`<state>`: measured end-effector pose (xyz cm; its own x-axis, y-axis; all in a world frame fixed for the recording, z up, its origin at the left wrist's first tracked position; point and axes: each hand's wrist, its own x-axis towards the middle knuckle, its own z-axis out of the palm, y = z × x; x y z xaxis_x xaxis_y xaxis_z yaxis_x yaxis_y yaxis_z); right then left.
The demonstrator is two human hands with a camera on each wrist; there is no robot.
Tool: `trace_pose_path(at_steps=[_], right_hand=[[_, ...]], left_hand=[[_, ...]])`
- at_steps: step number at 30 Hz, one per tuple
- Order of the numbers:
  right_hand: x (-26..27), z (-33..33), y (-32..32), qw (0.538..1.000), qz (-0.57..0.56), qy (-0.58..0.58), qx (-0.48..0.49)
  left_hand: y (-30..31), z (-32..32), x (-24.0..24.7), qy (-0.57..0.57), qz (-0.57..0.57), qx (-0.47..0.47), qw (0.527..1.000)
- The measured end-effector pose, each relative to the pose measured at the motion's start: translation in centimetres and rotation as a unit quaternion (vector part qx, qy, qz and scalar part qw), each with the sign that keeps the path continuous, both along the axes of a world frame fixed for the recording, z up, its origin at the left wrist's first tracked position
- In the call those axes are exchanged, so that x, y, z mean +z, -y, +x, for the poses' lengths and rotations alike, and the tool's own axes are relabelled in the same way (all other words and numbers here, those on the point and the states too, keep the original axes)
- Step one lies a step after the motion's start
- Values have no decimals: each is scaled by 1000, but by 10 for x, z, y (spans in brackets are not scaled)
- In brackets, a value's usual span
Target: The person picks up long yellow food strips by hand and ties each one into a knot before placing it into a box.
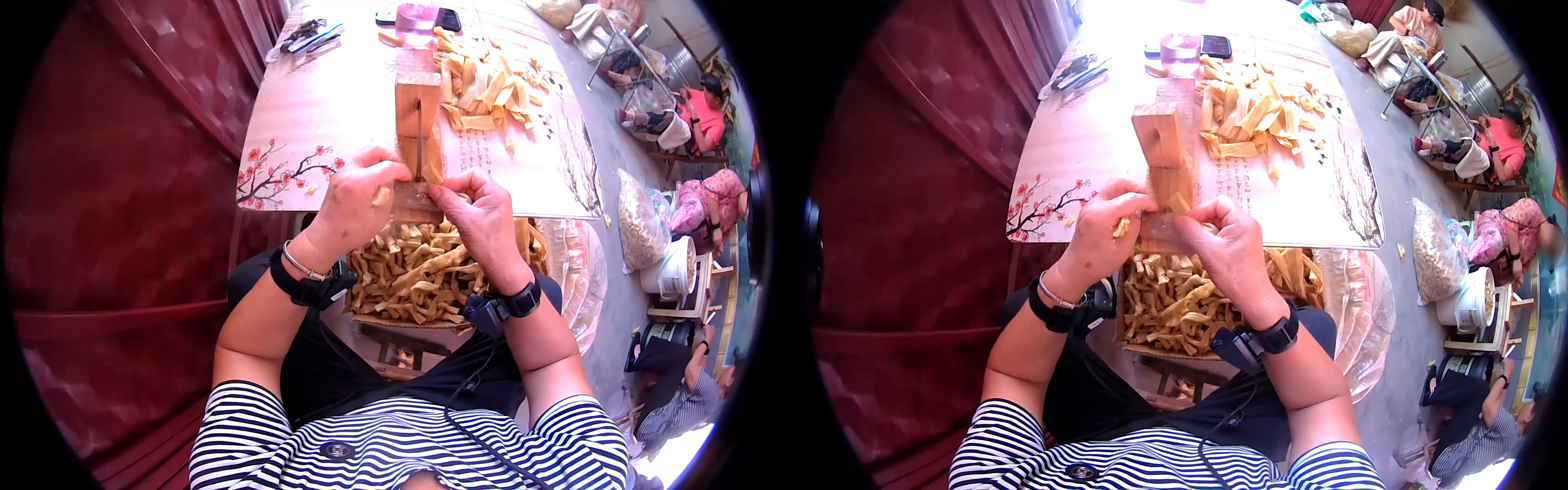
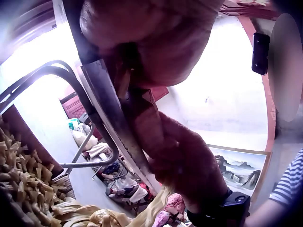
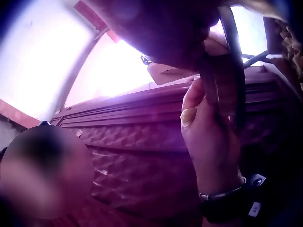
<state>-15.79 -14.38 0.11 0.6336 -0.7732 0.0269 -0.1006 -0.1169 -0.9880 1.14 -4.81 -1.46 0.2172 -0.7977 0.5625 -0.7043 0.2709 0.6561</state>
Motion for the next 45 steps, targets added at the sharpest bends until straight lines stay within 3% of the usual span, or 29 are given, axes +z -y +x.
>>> trace_pose_path(at_steps=[11,14,15,19,20,22,25,26,28,29,30,32,34,35,36,37,38,39,40,41,44,45], right_hand=[[3,0,0,999,34,25,2],[10,-3,-3,997,-29,69,-24],[14,-5,-5,994,-53,90,-36],[12,-12,-9,985,-135,51,97],[5,-13,-7,970,-208,38,119],[12,-12,-12,951,-267,65,141],[17,-12,-16,927,-320,106,163],[23,-12,-15,908,-355,93,202],[33,-13,-12,860,-423,67,278],[29,-14,-16,865,-421,118,245],[31,-15,-15,875,-398,142,235],[37,-19,-10,892,-350,191,215],[36,-23,-4,911,-333,168,177],[40,-24,-7,941,-273,122,160],[43,-24,-11,964,-211,75,141],[43,-22,-14,981,-135,19,137],[41,-20,-11,985,-39,-43,164],[36,-20,-8,974,78,-43,208],[35,-19,-7,948,192,-43,249],[38,-18,-9,917,289,-68,268],[14,-17,-13,852,415,10,317],[14,-7,-30,865,448,51,219]], left_hand=[[5,7,-2,8,-19,-28,999],[-3,3,-1,-163,5,61,985],[-5,7,3,-85,-30,101,991],[-22,-17,33,-9,-79,28,996],[-23,-22,37,10,-80,-2,997],[-28,-29,39,19,22,-28,999],[-32,-33,34,-153,140,-54,977],[-32,-36,31,-306,174,-74,933],[-30,-48,19,-584,223,-106,774],[-30,-56,10,-492,224,-101,835],[-32,-60,15,-350,202,-163,900],[-36,-55,37,-217,399,-288,843],[-36,-47,50,-265,369,-531,715],[-39,-49,46,-330,183,-550,745],[-39,-36,63,-284,211,-503,788],[-39,-37,59,-198,126,-378,895],[-38,-40,53,-103,35,-237,965],[-32,-39,46,10,-36,-162,986],[-34,-32,51,184,-33,-105,977],[-32,-31,47,173,-59,-118,976],[-32,-32,37,136,-122,-121,976],[-34,-33,37,124,-142,-114,975]])
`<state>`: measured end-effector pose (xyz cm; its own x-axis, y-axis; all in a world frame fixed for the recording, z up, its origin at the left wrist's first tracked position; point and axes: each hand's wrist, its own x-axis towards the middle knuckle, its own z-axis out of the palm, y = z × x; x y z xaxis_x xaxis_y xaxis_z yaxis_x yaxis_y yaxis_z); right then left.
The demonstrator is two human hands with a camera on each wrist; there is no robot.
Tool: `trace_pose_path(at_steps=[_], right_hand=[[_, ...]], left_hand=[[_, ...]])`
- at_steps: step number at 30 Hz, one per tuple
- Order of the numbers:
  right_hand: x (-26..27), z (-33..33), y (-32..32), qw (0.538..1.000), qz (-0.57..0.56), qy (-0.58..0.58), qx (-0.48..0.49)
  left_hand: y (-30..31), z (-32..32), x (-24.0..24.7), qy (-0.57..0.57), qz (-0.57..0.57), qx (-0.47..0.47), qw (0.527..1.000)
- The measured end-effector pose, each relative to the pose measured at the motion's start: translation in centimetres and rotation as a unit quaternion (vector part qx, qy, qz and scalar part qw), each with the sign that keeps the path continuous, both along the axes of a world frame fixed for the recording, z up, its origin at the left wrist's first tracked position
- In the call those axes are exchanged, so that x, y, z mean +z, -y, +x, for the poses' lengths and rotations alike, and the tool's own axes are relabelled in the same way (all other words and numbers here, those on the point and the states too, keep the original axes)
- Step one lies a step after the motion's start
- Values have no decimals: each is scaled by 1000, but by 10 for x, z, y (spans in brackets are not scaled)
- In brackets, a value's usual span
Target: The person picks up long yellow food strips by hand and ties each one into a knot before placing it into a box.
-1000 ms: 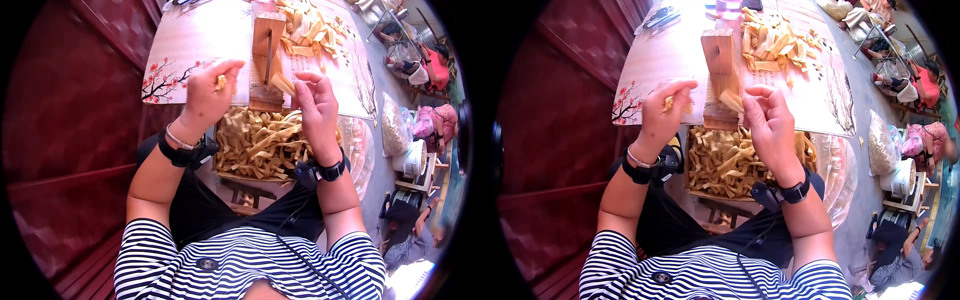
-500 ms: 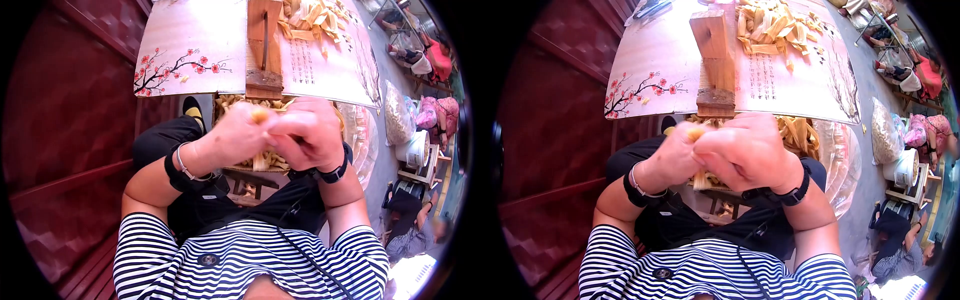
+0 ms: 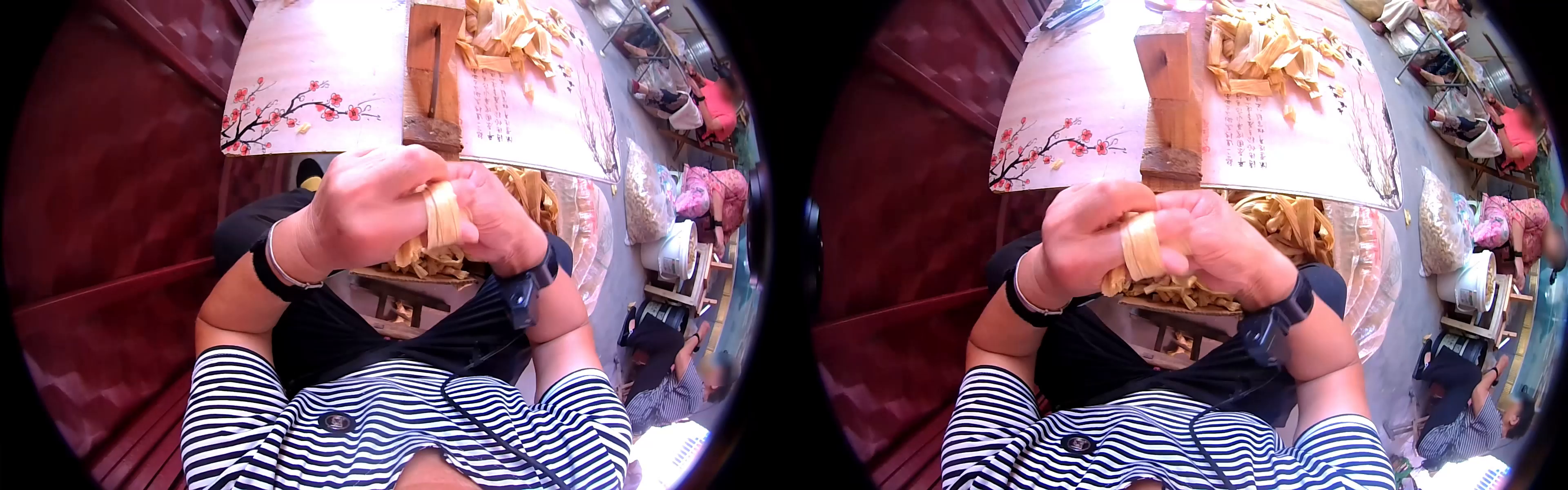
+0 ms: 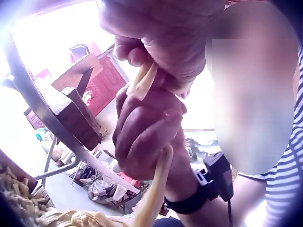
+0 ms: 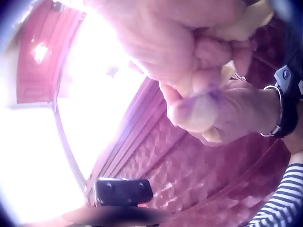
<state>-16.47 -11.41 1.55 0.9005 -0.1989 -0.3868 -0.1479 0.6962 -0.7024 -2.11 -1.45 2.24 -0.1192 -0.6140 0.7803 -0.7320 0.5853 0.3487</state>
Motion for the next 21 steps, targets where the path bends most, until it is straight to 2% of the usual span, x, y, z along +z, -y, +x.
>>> trace_pose_path(at_steps=[3,4,5,6,7,10,13,14,17,18,20,21], right_hand=[[7,-5,2,991,1,80,-109],[9,-6,6,981,-36,132,-139],[14,-4,-1,960,-175,93,-197],[11,-6,0,924,-308,119,-191],[7,-9,2,870,-435,142,-183],[11,-8,9,811,-558,138,-107],[5,-3,10,635,-765,90,-56],[5,-3,6,682,-726,54,-66],[16,-7,14,844,-533,-60,17],[12,-9,15,897,-442,-17,13],[15,-13,21,940,-331,-26,79],[16,-14,22,955,-273,-29,111]], left_hand=[[-4,-2,4,-34,-31,89,995],[-4,0,3,-45,3,125,991],[2,3,-1,-90,0,119,989],[3,3,0,-117,37,90,988],[3,4,1,-142,75,58,985],[-2,7,5,-83,170,66,980],[-6,-3,2,-33,188,125,974],[-4,-2,0,-39,180,116,976],[0,4,-6,-57,118,53,990],[0,8,-1,-88,99,22,991],[-2,19,15,-148,60,-40,986],[-8,28,16,-248,91,-35,964]])
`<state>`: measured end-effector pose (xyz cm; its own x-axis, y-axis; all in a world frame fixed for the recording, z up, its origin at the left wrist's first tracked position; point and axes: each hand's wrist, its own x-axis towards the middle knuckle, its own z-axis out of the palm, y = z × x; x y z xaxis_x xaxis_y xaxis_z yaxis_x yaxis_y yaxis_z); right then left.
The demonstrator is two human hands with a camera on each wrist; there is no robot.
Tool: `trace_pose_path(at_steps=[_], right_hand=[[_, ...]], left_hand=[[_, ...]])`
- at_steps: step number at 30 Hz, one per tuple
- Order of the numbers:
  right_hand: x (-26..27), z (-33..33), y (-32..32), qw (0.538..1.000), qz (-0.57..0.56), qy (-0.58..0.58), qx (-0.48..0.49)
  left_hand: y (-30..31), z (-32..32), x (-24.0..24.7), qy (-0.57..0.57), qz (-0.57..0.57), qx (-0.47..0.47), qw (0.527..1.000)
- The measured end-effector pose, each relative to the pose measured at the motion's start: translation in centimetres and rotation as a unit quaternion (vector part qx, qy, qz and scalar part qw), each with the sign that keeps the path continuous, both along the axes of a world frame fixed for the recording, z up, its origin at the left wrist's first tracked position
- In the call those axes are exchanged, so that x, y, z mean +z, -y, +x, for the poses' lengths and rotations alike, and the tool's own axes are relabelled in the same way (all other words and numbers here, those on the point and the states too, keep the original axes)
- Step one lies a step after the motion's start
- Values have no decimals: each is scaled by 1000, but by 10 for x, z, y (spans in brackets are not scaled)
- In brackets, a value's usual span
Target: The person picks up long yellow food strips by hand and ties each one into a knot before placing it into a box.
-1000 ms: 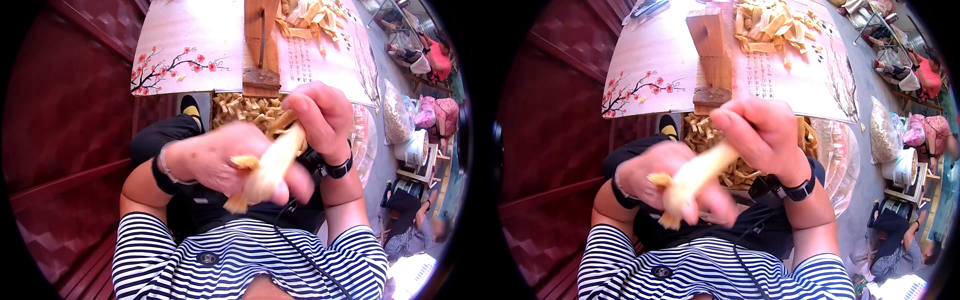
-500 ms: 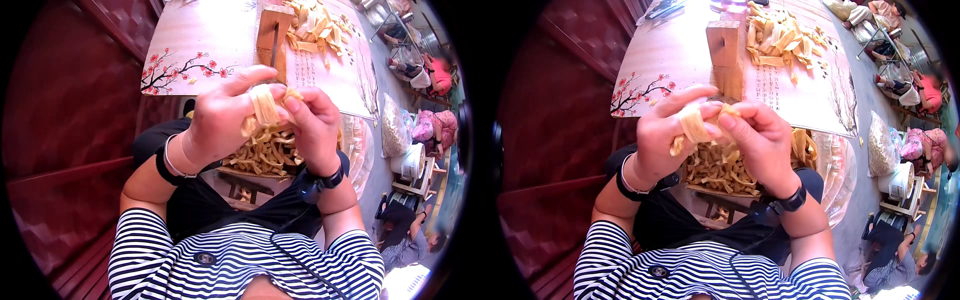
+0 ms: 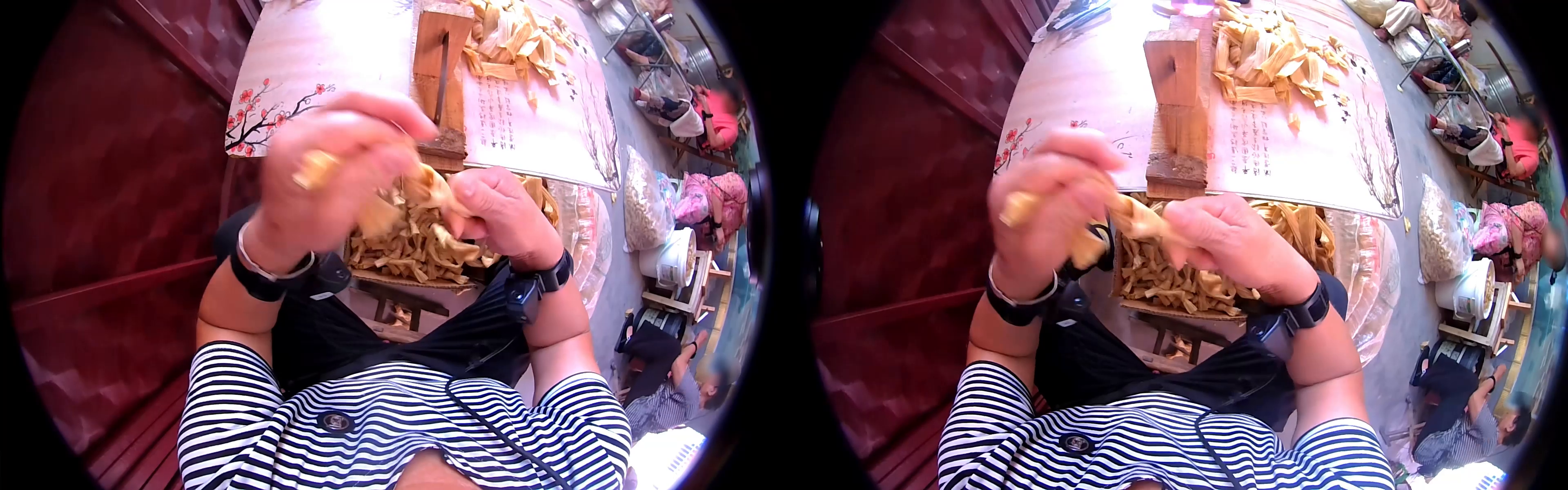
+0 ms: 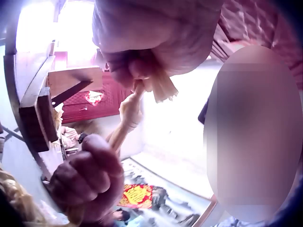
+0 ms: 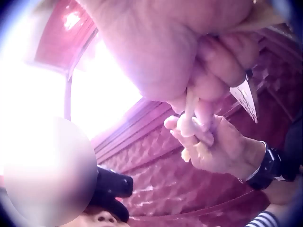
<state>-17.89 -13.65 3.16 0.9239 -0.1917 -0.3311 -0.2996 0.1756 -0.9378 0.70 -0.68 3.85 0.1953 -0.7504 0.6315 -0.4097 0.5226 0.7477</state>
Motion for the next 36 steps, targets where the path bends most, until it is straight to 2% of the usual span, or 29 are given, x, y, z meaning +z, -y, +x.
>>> trace_pose_path(at_steps=[1,2,5,8,9,10,11,14,15,18,21,23,26,27,30,31,32,34,35,36], right_hand=[[-10,-1,-1,995,80,48,-23],[-10,-1,-1,992,111,55,-26],[-9,0,1,977,198,57,-53],[-8,4,-2,970,234,28,-59],[-7,6,-2,975,215,18,-53],[-6,6,-4,980,195,7,-45],[-5,6,-5,984,176,-3,-39],[7,2,0,988,20,-19,-150],[9,3,0,983,-16,26,-182],[-1,12,10,924,-215,99,-300],[-21,24,29,858,-381,98,-330],[-30,33,34,807,-482,85,-329],[-38,26,47,764,-528,35,-371],[-36,21,44,790,-478,68,-378],[-23,15,14,821,-448,142,-323],[-21,16,8,807,-469,228,-278],[-12,16,3,773,-528,269,-227],[-11,17,3,752,-531,369,-129],[-4,15,1,755,-524,384,-87],[4,13,-2,758,-516,397,-44]], left_hand=[[-2,1,-1,-85,4,1,996],[-2,2,-3,-168,7,2,986],[-1,4,-5,-180,55,8,982],[0,6,-6,-171,218,-61,959],[10,-2,-17,-196,121,-140,963],[7,-5,-18,-168,177,-148,958],[5,-5,-21,-207,184,-151,949],[5,-4,-24,-290,172,-122,933],[6,-4,-25,-313,161,-107,930],[25,-6,-31,-281,121,27,952],[45,-5,-38,-117,125,139,975],[55,-4,-47,-12,132,204,970],[52,11,-63,-45,188,297,935],[44,14,-57,0,177,307,935],[25,1,-33,-41,176,204,962],[26,-5,-34,10,87,183,979],[25,-17,-32,-28,84,155,984],[18,-42,-23,-104,78,97,987],[12,-44,-22,-176,183,43,966],[8,-44,-22,-245,286,-13,926]])
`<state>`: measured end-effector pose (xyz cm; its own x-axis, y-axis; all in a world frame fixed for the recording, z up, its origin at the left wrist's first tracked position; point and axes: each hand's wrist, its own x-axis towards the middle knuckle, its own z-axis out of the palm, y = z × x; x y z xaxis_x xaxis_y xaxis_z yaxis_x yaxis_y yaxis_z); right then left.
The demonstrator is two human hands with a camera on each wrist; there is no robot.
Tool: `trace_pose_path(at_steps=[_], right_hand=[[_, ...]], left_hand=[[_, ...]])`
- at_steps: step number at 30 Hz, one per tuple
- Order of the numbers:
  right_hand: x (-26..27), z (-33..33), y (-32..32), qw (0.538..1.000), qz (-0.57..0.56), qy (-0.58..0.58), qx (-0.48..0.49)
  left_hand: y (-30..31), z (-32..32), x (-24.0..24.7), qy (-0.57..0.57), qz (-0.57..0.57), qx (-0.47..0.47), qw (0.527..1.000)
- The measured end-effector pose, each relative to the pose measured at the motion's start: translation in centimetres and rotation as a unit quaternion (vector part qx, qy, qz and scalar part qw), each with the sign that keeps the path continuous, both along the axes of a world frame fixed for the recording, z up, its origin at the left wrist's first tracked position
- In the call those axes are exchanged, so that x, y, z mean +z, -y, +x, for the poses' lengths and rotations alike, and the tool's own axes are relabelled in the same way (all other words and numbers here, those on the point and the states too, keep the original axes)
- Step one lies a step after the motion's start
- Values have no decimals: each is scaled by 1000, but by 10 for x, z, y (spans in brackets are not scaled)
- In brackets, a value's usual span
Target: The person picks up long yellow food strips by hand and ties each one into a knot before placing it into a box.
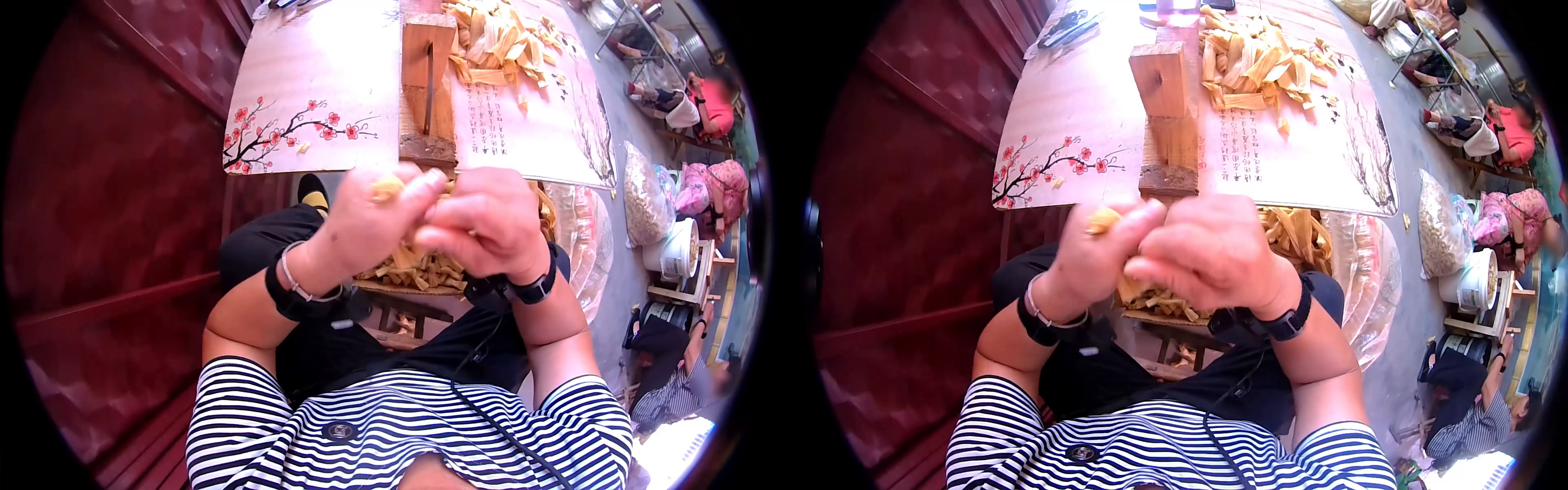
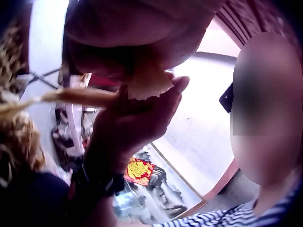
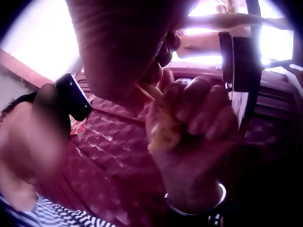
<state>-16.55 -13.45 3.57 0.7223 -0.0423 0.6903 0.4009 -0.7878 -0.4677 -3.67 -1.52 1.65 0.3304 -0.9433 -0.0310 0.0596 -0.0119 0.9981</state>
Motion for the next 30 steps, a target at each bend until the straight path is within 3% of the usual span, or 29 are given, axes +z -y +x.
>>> trace_pose_path(at_steps=[1,2,4,5,6,8,9,10,12,15,18,19,22,23,26,30], right_hand=[[1,-1,-4,999,24,5,30],[-1,-2,0,998,64,3,24],[-7,-9,13,990,142,-1,10],[-5,-13,11,977,206,-50,-24],[-1,-11,8,973,212,-60,-64],[3,-10,-2,925,300,-180,-147],[-10,-8,0,906,365,-190,-102],[-6,-11,1,812,500,-299,-29],[-7,-5,2,680,633,-356,101],[-27,-1,-6,555,753,-290,201],[-17,5,-17,631,757,-170,18],[-12,7,-18,694,710,-118,-10],[-20,0,-16,903,424,-54,-55],[-15,-3,-12,903,405,-130,-52],[-13,1,-10,977,125,-138,-105],[-7,-3,-9,916,229,-293,-149]], left_hand=[[4,-2,-10,20,-12,-78,997],[0,-1,-9,15,82,-235,968],[0,-3,10,-14,171,-447,878],[-1,1,10,-60,29,-500,864],[-3,5,15,-133,-78,-474,867],[-9,20,16,-1,-133,-281,950],[-2,20,30,251,-220,-148,931],[2,30,26,474,-219,-108,846],[13,35,6,490,-304,-66,814],[6,27,5,488,-360,9,795],[3,21,2,485,-332,122,800],[-1,19,3,486,-262,130,824],[2,23,11,394,-219,32,892],[-3,25,14,386,-167,-16,907],[-4,19,9,460,-156,10,874],[-2,19,3,461,-198,13,865]])
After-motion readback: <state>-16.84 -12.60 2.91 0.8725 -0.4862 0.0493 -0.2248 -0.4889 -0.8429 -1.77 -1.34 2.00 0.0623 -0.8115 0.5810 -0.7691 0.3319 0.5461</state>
